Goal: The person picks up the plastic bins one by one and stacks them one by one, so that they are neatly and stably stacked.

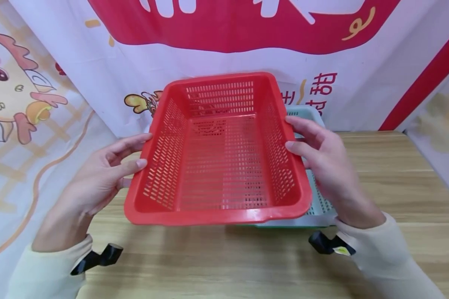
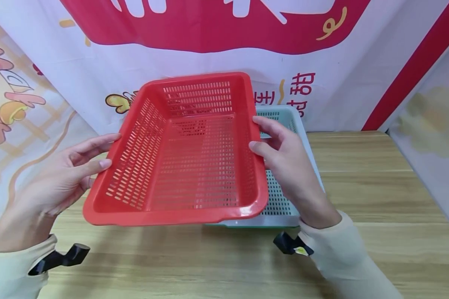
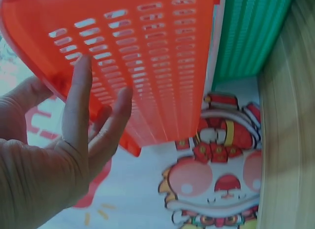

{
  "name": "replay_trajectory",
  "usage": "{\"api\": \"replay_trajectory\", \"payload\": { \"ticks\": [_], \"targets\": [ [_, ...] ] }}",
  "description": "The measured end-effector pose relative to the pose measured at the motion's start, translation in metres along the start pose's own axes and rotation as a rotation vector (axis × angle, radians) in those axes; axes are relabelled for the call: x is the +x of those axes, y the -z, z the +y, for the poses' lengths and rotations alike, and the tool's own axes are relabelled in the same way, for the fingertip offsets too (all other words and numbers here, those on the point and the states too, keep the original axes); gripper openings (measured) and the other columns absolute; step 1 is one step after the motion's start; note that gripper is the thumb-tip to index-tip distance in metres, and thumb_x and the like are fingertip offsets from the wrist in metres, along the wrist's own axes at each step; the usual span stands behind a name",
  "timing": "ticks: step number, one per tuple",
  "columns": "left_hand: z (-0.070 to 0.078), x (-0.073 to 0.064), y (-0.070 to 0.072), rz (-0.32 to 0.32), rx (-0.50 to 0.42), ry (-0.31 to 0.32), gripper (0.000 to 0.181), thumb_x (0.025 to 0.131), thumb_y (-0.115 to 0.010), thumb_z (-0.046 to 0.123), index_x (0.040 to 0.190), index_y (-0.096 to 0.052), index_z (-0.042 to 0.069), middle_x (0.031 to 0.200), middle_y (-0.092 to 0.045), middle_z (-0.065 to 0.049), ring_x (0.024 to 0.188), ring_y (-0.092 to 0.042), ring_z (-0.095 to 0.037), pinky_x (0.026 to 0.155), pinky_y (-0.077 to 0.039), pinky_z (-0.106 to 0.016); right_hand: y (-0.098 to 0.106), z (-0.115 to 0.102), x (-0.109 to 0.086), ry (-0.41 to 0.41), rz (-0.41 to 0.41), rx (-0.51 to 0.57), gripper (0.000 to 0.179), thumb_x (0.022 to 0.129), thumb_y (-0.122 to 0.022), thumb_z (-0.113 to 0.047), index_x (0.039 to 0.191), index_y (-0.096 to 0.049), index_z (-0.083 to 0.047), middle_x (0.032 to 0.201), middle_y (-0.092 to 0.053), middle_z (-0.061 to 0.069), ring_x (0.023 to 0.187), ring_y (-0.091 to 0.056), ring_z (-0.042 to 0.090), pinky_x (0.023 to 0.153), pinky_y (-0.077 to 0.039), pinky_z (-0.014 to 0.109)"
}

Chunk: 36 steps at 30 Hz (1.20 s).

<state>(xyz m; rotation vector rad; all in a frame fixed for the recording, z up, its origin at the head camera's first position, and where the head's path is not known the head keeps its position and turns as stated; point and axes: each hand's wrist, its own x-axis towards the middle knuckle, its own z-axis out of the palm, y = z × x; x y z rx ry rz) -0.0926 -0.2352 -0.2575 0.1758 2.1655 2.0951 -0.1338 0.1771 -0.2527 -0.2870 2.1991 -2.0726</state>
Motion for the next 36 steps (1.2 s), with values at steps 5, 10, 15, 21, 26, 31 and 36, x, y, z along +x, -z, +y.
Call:
{"api": "replay_trajectory", "payload": {
  "ticks": [5, 10, 15, 21, 26, 31, 36],
  "targets": [
    [0.006, 0.005, -0.021, -0.016, 0.063, 0.036, 0.058, 0.102, -0.065, 0.008, 0.156, -0.046, 0.014, 0.143, -0.053, -0.01, 0.11, -0.073, -0.021, 0.079, -0.066, -0.045, 0.021, 0.003, -0.001, -0.031, 0.002, -0.059, 0.071, 0.098, -0.073, -0.03, 0.161, -0.042, -0.028, 0.159, -0.046, 0.006, 0.123, -0.066, 0.022, 0.083, -0.064, 0.037],
    [0.009, 0.012, -0.041, -0.028, 0.104, 0.067, 0.061, 0.101, -0.069, 0.013, 0.157, -0.046, 0.016, 0.144, -0.051, -0.011, 0.111, -0.072, -0.02, 0.081, -0.066, -0.042, 0.045, 0.008, -0.001, -0.054, 0.009, -0.103, 0.07, 0.099, -0.072, -0.029, 0.162, -0.04, -0.027, 0.163, -0.042, 0.007, 0.117, -0.069, 0.015, 0.08, -0.065, 0.032],
    [0.011, 0.017, -0.061, -0.021, 0.144, 0.081, 0.063, 0.099, -0.072, 0.014, 0.158, -0.047, 0.018, 0.148, -0.05, -0.012, 0.11, -0.073, -0.02, 0.082, -0.066, -0.041, 0.066, 0.013, 0.001, -0.054, 0.021, -0.063, 0.068, 0.1, -0.071, -0.023, 0.161, -0.043, -0.022, 0.158, -0.045, 0.008, 0.107, -0.074, 0.01, 0.075, -0.066, 0.032],
    [0.012, 0.026, -0.081, -0.031, 0.151, 0.074, 0.062, 0.098, -0.072, 0.011, 0.156, -0.05, 0.018, 0.149, -0.051, -0.008, 0.111, -0.072, -0.024, 0.083, -0.066, -0.045, 0.089, 0.016, -0.003, -0.053, 0.059, -0.069, 0.065, 0.1, -0.071, -0.022, 0.16, -0.045, -0.018, 0.143, -0.057, 0.0, 0.096, -0.078, 0.011, 0.07, -0.066, 0.033],
    [0.011, 0.034, -0.095, -0.042, 0.157, 0.075, 0.063, 0.097, -0.073, 0.011, 0.155, -0.051, 0.02, 0.147, -0.053, -0.008, 0.11, -0.074, -0.027, 0.082, -0.066, -0.046, 0.099, 0.016, -0.006, -0.123, 0.119, -0.27, 0.069, 0.099, -0.067, -0.04, 0.162, -0.04, -0.031, 0.146, -0.054, -0.003, 0.096, -0.077, 0.006, 0.073, -0.066, 0.036],
    [0.01, 0.04, -0.105, -0.045, 0.152, 0.08, 0.063, 0.097, -0.074, 0.011, 0.155, -0.051, 0.022, 0.145, -0.054, -0.007, 0.106, -0.076, -0.03, 0.082, -0.066, -0.047, 0.108, 0.017, -0.008, -0.139, 0.132, -0.331, 0.073, 0.097, -0.065, -0.044, 0.163, -0.037, -0.033, 0.146, -0.052, -0.005, 0.096, -0.076, 0.004, 0.074, -0.066, 0.034],
    [0.008, 0.045, -0.113, -0.049, 0.129, 0.084, 0.064, 0.096, -0.074, 0.01, 0.155, -0.051, 0.023, 0.143, -0.055, -0.007, 0.107, -0.076, -0.03, 0.081, -0.066, -0.047, 0.115, 0.02, -0.007, -0.144, 0.137, -0.327, 0.072, 0.098, -0.066, -0.042, 0.163, -0.038, -0.031, 0.141, -0.054, -0.009, 0.094, -0.076, 0.003, 0.072, -0.066, 0.032]
  ]
}}
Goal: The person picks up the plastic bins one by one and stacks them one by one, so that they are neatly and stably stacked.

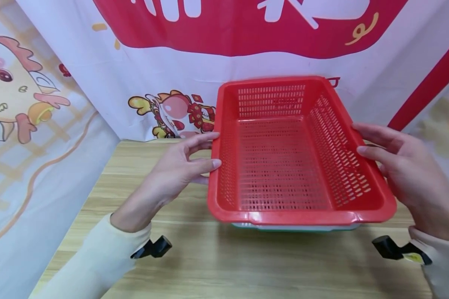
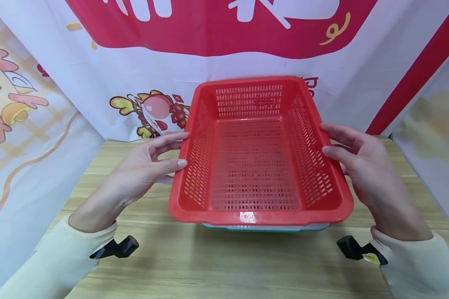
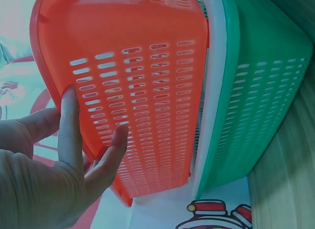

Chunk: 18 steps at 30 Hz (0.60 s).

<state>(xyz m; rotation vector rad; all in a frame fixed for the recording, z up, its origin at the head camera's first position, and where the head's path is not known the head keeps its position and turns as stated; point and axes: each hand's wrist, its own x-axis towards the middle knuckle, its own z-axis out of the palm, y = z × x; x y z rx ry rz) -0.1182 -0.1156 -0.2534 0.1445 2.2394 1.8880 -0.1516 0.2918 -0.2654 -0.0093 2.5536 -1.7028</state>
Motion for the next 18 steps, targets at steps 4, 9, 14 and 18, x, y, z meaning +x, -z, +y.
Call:
{"api": "replay_trajectory", "payload": {
  "ticks": [4, 9, 14, 18],
  "targets": [
    [-0.002, 0.005, -0.004, -0.005, -0.002, 0.011, 0.065, 0.096, -0.075, 0.01, 0.155, -0.051, 0.024, 0.143, -0.055, -0.007, 0.108, -0.076, -0.031, 0.08, -0.066, -0.048, 0.002, 0.006, 0.005, 0.007, 0.008, -0.034, 0.073, 0.097, -0.066, -0.044, 0.163, -0.038, -0.03, 0.142, -0.054, -0.009, 0.094, -0.075, 0.0, 0.073, -0.065, 0.03],
    [-0.006, 0.01, -0.009, -0.012, -0.02, 0.035, 0.068, 0.097, -0.074, 0.009, 0.157, -0.048, 0.025, 0.145, -0.055, -0.006, 0.11, -0.076, -0.032, 0.082, -0.066, -0.048, 0.005, 0.014, 0.012, 0.022, -0.009, -0.036, 0.073, 0.098, -0.068, -0.04, 0.163, -0.039, -0.026, 0.139, -0.056, -0.013, 0.096, -0.074, -0.001, 0.074, -0.065, 0.029],
    [-0.014, 0.015, -0.013, -0.027, -0.019, 0.06, 0.07, 0.097, -0.073, 0.008, 0.159, -0.044, 0.024, 0.149, -0.053, -0.004, 0.111, -0.076, -0.031, 0.083, -0.066, -0.045, 0.007, 0.022, 0.018, 0.037, -0.044, -0.074, 0.069, 0.102, -0.066, -0.033, 0.164, -0.038, -0.019, 0.133, -0.059, -0.018, 0.096, -0.074, 0.0, 0.074, -0.065, 0.027],
    [-0.02, 0.019, -0.015, -0.027, -0.008, 0.073, 0.071, 0.097, -0.073, 0.008, 0.159, -0.044, 0.024, 0.151, -0.053, -0.003, 0.108, -0.076, -0.029, 0.082, -0.066, -0.045, 0.006, 0.027, 0.022, 0.037, -0.057, -0.106, 0.066, 0.105, -0.062, -0.028, 0.164, -0.036, -0.013, 0.124, -0.06, -0.024, 0.094, -0.072, -0.002, 0.074, -0.064, 0.025]
  ]
}}
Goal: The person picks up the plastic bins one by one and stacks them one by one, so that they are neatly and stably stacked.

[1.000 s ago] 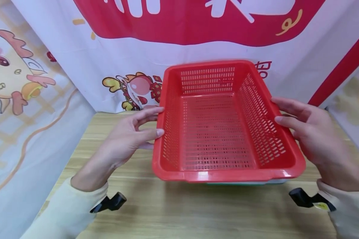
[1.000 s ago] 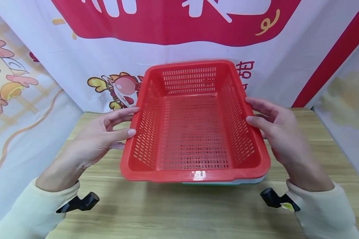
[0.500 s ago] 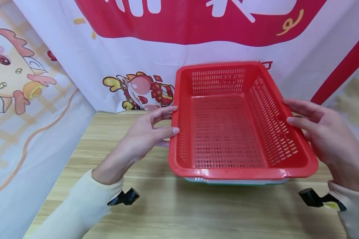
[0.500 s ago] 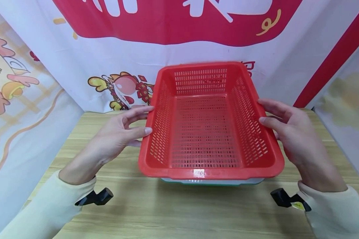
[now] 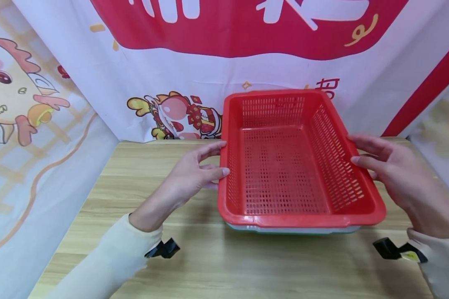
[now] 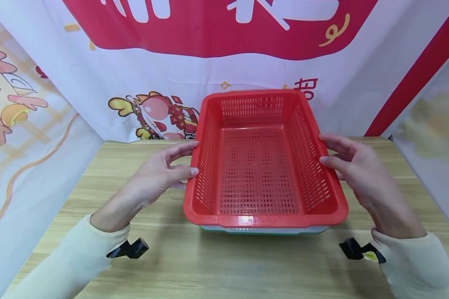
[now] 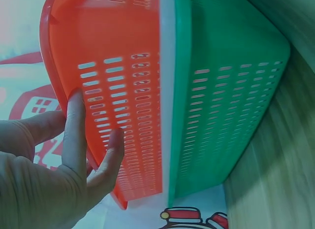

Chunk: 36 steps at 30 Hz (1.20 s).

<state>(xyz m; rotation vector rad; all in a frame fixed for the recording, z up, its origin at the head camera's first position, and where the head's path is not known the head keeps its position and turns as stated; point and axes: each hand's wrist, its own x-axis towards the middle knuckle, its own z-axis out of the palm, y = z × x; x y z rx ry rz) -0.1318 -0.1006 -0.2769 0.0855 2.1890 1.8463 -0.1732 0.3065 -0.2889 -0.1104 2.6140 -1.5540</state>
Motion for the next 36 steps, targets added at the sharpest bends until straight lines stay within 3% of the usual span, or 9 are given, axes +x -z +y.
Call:
{"api": "replay_trajectory", "payload": {
  "ticks": [12, 23, 30, 36],
  "targets": [
    [-0.012, 0.01, -0.003, 0.007, 0.02, 0.033, 0.071, 0.096, -0.074, 0.007, 0.159, -0.044, 0.023, 0.148, -0.054, -0.005, 0.108, -0.075, -0.029, 0.08, -0.066, -0.044, -0.001, 0.013, 0.006, 0.03, -0.074, -0.004, 0.064, 0.106, -0.062, -0.022, 0.163, -0.035, -0.008, 0.122, -0.06, -0.026, 0.096, -0.07, -0.002, 0.073, -0.065, 0.027],
    [-0.021, 0.015, -0.001, -0.018, 0.03, 0.043, 0.073, 0.097, -0.073, 0.006, 0.16, -0.042, 0.022, 0.15, -0.052, -0.005, 0.107, -0.076, -0.035, 0.08, -0.066, -0.044, -0.005, 0.018, 0.01, -0.002, -0.094, -0.017, 0.063, 0.107, -0.061, -0.022, 0.162, -0.035, -0.006, 0.117, -0.061, -0.027, 0.096, -0.069, -0.001, 0.074, -0.065, 0.028],
    [-0.025, 0.019, -0.004, -0.057, 0.034, 0.028, 0.072, 0.097, -0.073, 0.007, 0.16, -0.042, 0.02, 0.145, -0.056, -0.009, 0.098, -0.078, -0.03, 0.079, -0.066, -0.044, -0.004, 0.023, 0.009, 0.008, -0.09, -0.025, 0.059, 0.106, -0.063, -0.02, 0.157, -0.04, -0.005, 0.114, -0.063, -0.027, 0.093, -0.07, 0.001, 0.071, -0.065, 0.03],
    [-0.026, 0.019, -0.004, -0.045, 0.048, 0.031, 0.071, 0.097, -0.073, 0.007, 0.16, -0.042, 0.019, 0.145, -0.056, -0.01, 0.095, -0.079, -0.029, 0.077, -0.067, -0.045, -0.006, 0.026, 0.011, 0.002, -0.089, -0.036, 0.06, 0.105, -0.064, -0.024, 0.156, -0.041, -0.001, 0.111, -0.065, -0.027, 0.089, -0.071, 0.002, 0.07, -0.065, 0.03]
  ]
}}
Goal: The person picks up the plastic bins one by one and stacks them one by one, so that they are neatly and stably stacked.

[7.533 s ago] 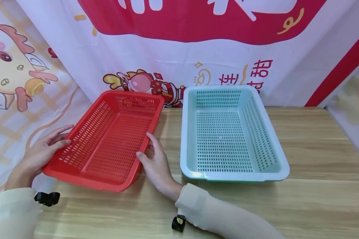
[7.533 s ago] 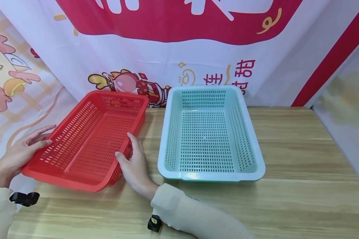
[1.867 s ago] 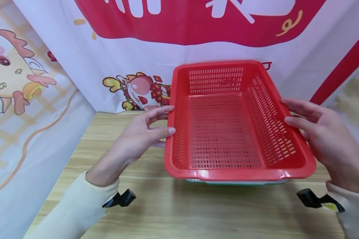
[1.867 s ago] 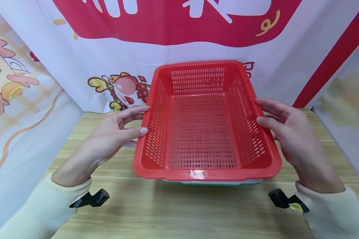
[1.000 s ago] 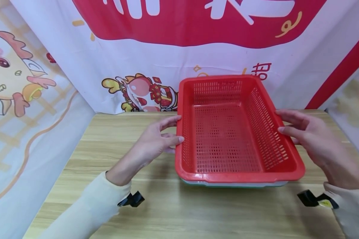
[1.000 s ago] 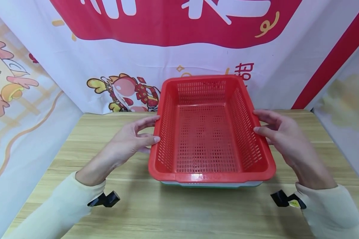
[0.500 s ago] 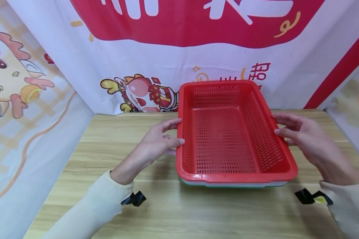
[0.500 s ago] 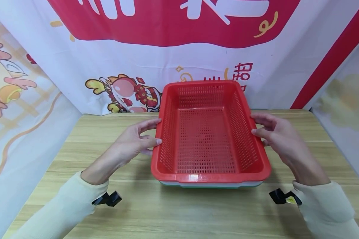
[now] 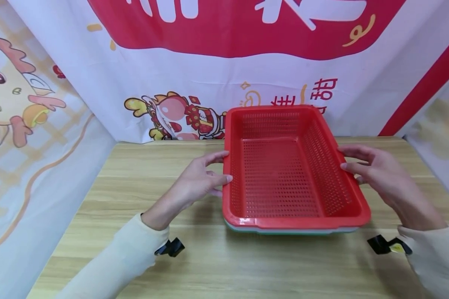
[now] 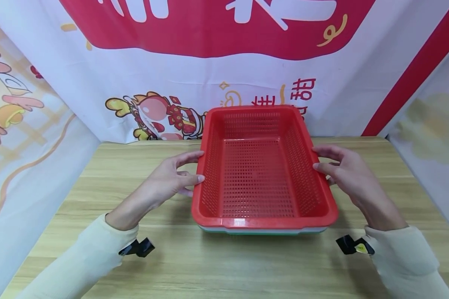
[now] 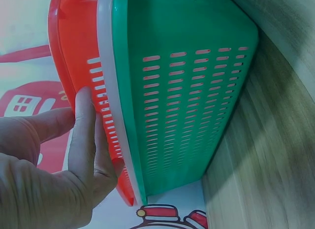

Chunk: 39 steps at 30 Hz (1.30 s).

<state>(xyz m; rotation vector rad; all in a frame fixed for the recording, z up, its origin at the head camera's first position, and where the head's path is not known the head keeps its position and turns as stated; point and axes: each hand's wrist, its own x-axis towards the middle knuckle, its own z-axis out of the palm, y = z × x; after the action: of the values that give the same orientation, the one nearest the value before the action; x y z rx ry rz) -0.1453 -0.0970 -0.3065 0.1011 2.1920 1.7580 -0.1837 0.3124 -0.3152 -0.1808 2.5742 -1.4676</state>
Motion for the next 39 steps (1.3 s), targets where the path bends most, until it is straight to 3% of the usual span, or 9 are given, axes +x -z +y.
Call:
{"api": "replay_trajectory", "payload": {
  "ticks": [10, 14, 18, 20, 23, 27, 33, 39],
  "targets": [
    [0.001, -0.001, -0.003, 0.02, 0.035, 0.032, 0.071, 0.099, -0.073, 0.011, 0.161, -0.04, 0.021, 0.116, -0.074, -0.023, 0.088, -0.08, -0.032, 0.079, -0.066, -0.047, -0.003, -0.001, 0.002, -0.07, 0.012, -0.066, 0.063, 0.105, -0.064, -0.031, 0.158, -0.041, -0.007, 0.111, -0.062, -0.019, 0.086, -0.074, 0.009, 0.074, -0.065, 0.03],
    [0.002, -0.001, -0.004, 0.033, 0.057, 0.046, 0.071, 0.099, -0.073, 0.013, 0.161, -0.04, 0.023, 0.113, -0.075, -0.022, 0.088, -0.08, -0.034, 0.081, -0.066, -0.048, -0.005, -0.001, 0.002, -0.075, 0.022, -0.09, 0.066, 0.104, -0.064, -0.033, 0.159, -0.04, -0.007, 0.126, -0.064, 0.003, 0.084, -0.075, 0.012, 0.073, -0.065, 0.03],
    [0.002, -0.002, -0.004, 0.042, 0.076, 0.057, 0.071, 0.099, -0.073, 0.013, 0.161, -0.04, 0.024, 0.109, -0.076, -0.021, 0.085, -0.08, -0.033, 0.082, -0.065, -0.049, -0.007, -0.001, 0.002, -0.074, 0.028, -0.121, 0.067, 0.105, -0.063, -0.034, 0.161, -0.038, -0.007, 0.14, -0.057, 0.022, 0.081, -0.075, 0.015, 0.07, -0.065, 0.03],
    [0.002, -0.002, -0.004, 0.045, 0.084, 0.06, 0.071, 0.099, -0.073, 0.014, 0.16, -0.04, 0.024, 0.107, -0.077, -0.02, 0.083, -0.08, -0.032, 0.083, -0.065, -0.049, -0.008, -0.001, 0.002, -0.069, 0.032, -0.132, 0.066, 0.105, -0.063, -0.033, 0.16, -0.038, -0.006, 0.137, -0.06, 0.023, 0.078, -0.075, 0.017, 0.068, -0.064, 0.031],
    [0.002, -0.003, -0.004, 0.05, 0.095, 0.056, 0.071, 0.098, -0.074, 0.014, 0.16, -0.041, 0.024, 0.105, -0.077, -0.018, 0.08, -0.08, -0.03, 0.083, -0.065, -0.049, -0.008, -0.001, 0.001, -0.056, 0.044, -0.141, 0.063, 0.105, -0.063, -0.031, 0.158, -0.041, -0.006, 0.119, -0.07, 0.011, 0.072, -0.074, 0.019, 0.063, -0.063, 0.032],
    [0.001, -0.003, -0.005, 0.05, 0.102, 0.041, 0.071, 0.097, -0.075, 0.016, 0.16, -0.042, 0.022, 0.109, -0.076, -0.017, 0.08, -0.08, -0.027, 0.081, -0.066, -0.047, -0.009, -0.001, 0.0, -0.051, 0.06, -0.158, 0.061, 0.105, -0.063, -0.029, 0.157, -0.042, -0.007, 0.102, -0.072, -0.001, 0.064, -0.068, 0.021, 0.056, -0.059, 0.032],
    [-0.001, -0.002, -0.005, 0.061, 0.108, 0.036, 0.07, 0.097, -0.075, 0.015, 0.159, -0.043, 0.021, 0.114, -0.073, -0.015, 0.08, -0.08, -0.026, 0.076, -0.067, -0.043, -0.013, -0.001, -0.001, -0.047, 0.076, -0.211, 0.063, 0.105, -0.062, -0.031, 0.159, -0.041, -0.008, 0.119, -0.068, 0.018, 0.059, -0.061, 0.022, 0.052, -0.054, 0.03],
    [-0.003, -0.002, -0.005, 0.075, 0.114, 0.037, 0.07, 0.097, -0.076, 0.016, 0.159, -0.044, 0.022, 0.111, -0.074, -0.015, 0.079, -0.08, -0.026, 0.078, -0.066, -0.047, -0.013, 0.0, -0.001, -0.038, 0.077, -0.216, 0.063, 0.105, -0.063, -0.031, 0.159, -0.042, -0.007, 0.121, -0.067, 0.021, 0.063, -0.064, 0.021, 0.056, -0.057, 0.03]
  ]
}}
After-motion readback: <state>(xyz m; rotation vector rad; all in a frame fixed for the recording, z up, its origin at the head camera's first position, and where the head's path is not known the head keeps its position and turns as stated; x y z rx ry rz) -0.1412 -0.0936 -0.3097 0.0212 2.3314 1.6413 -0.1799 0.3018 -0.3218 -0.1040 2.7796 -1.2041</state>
